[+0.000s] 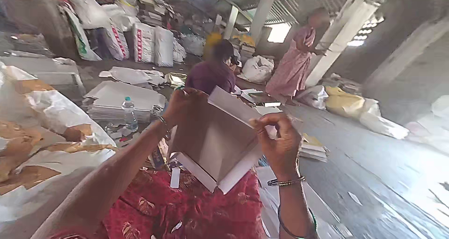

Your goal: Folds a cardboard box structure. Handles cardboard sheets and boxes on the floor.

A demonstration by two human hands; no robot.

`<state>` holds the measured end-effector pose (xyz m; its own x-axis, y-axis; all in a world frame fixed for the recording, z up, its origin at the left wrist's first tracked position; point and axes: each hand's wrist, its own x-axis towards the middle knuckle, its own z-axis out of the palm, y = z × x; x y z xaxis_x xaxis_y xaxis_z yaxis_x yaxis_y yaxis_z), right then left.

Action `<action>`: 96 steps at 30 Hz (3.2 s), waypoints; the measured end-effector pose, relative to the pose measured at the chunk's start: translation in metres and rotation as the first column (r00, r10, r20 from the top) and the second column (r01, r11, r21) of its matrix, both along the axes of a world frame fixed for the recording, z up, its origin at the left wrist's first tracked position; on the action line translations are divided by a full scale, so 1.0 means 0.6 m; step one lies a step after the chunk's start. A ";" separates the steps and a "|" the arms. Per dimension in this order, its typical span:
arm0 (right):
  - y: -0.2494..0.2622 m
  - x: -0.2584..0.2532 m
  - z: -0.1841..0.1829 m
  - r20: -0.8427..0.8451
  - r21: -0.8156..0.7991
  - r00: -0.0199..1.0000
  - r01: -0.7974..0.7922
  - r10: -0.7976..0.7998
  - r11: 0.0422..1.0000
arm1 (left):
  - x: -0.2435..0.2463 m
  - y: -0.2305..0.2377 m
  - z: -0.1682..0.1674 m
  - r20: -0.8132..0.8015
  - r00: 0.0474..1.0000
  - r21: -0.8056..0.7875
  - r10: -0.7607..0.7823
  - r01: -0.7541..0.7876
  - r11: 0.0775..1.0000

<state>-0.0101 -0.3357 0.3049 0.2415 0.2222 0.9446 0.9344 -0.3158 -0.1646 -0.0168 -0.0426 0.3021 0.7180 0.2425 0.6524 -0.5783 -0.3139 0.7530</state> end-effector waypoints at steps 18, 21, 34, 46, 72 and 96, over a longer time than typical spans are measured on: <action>-0.053 0.191 -0.253 -0.813 0.311 0.476 -0.131 0.335 0.941 | 0.022 0.046 -0.056 -0.338 0.925 -0.289 -0.171 0.070 0.955; -0.040 0.181 -0.261 -0.800 0.378 0.418 -0.206 0.430 0.903 | 0.021 0.057 -0.070 -0.317 0.908 -0.334 -0.273 0.162 0.928; -0.013 0.122 -0.193 -0.551 0.467 0.644 -0.289 0.530 0.836 | 0.029 0.083 -0.150 -0.369 0.897 -0.401 -0.245 0.084 0.912; -0.010 0.072 -0.149 -0.409 0.196 0.886 -0.147 0.217 0.970 | 0.039 0.117 -0.158 -0.251 0.903 -0.197 -0.348 0.305 0.932; 0.055 -0.023 -0.096 -0.225 -0.351 0.974 -0.048 -0.034 0.935 | -0.083 -0.029 -0.009 -0.375 0.907 0.653 -0.189 0.403 0.641; 0.048 -0.015 -0.085 -0.287 -0.239 0.955 0.003 -0.074 0.971 | -0.086 -0.028 -0.044 -0.339 0.913 0.532 -0.226 0.384 0.754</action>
